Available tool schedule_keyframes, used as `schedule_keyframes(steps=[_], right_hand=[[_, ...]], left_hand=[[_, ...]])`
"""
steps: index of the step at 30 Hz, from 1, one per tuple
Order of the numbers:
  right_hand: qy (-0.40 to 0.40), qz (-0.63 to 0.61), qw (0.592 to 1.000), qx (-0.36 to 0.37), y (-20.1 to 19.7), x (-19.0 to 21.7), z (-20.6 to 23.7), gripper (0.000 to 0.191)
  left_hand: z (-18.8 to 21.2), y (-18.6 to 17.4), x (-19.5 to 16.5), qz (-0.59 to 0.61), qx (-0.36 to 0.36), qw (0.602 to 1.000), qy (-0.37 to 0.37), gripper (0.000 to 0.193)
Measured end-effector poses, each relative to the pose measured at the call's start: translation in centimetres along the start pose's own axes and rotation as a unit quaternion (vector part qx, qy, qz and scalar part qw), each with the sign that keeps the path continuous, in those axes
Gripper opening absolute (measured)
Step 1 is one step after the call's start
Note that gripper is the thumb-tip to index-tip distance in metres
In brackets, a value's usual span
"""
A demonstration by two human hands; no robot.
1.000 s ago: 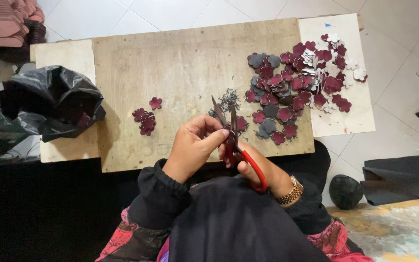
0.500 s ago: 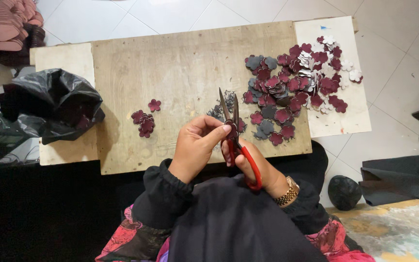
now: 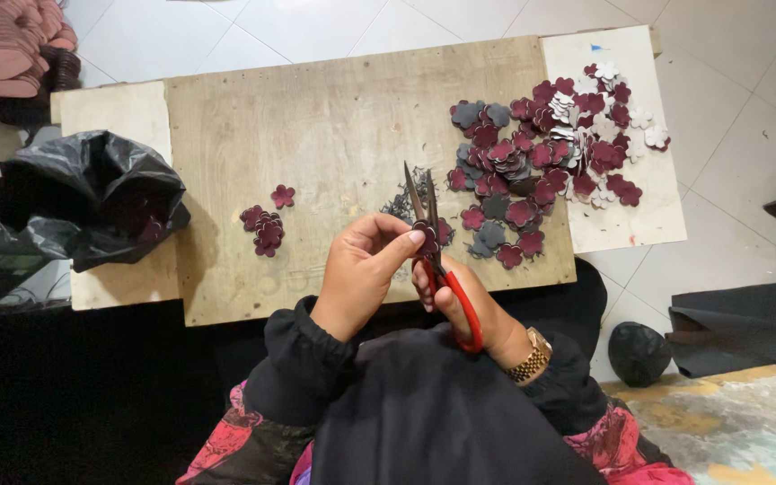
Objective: The person sits on the floor and uses red-handled scissors to trim the edges of small flower-shaped fabric pieces. They pick up each piece, trim it, and place it back on the wooden board among other finished pieces.
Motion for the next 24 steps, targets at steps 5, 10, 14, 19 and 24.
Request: schedule_keyframes(steps=[5, 10, 14, 19, 24], right_hand=[[0.023, -0.006, 1.000, -0.004, -0.27, -0.28, -0.11, 0.082], [0.038, -0.004, 0.999, -0.011, -0.36, -0.37, -0.18, 0.081], [0.034, 0.014, 0.999, 0.004, -0.11, 0.02, -0.16, 0.083], [0.021, 0.041, 0.999, 0.018, 0.04, 0.21, -0.48, 0.087], [0.032, 0.019, 0.999, 0.001, 0.04, -0.16, -0.39, 0.086]], left_hand=[[-0.08, -0.35, 0.33, 0.007, 0.002, 1.000, 0.005, 0.006], [-0.44, -0.62, 0.66, 0.016, 0.005, 1.000, -0.001, 0.007], [-0.48, -0.72, 0.72, 0.012, 0.006, 1.000, -0.006, 0.010], [-0.42, -0.73, 0.67, 0.000, 0.006, 1.000, -0.009, 0.011], [-0.34, -0.70, 0.42, 0.006, 0.000, 1.000, 0.000, 0.011]])
Point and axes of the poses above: each hand's wrist, its own z-axis away from the middle knuckle, its own y-axis out of the palm, x = y × z, the point moved 7 cm from there along -z, towards the middle knuckle, and after that the axes turned 14 degrees about -z, right-handed, at the moved point
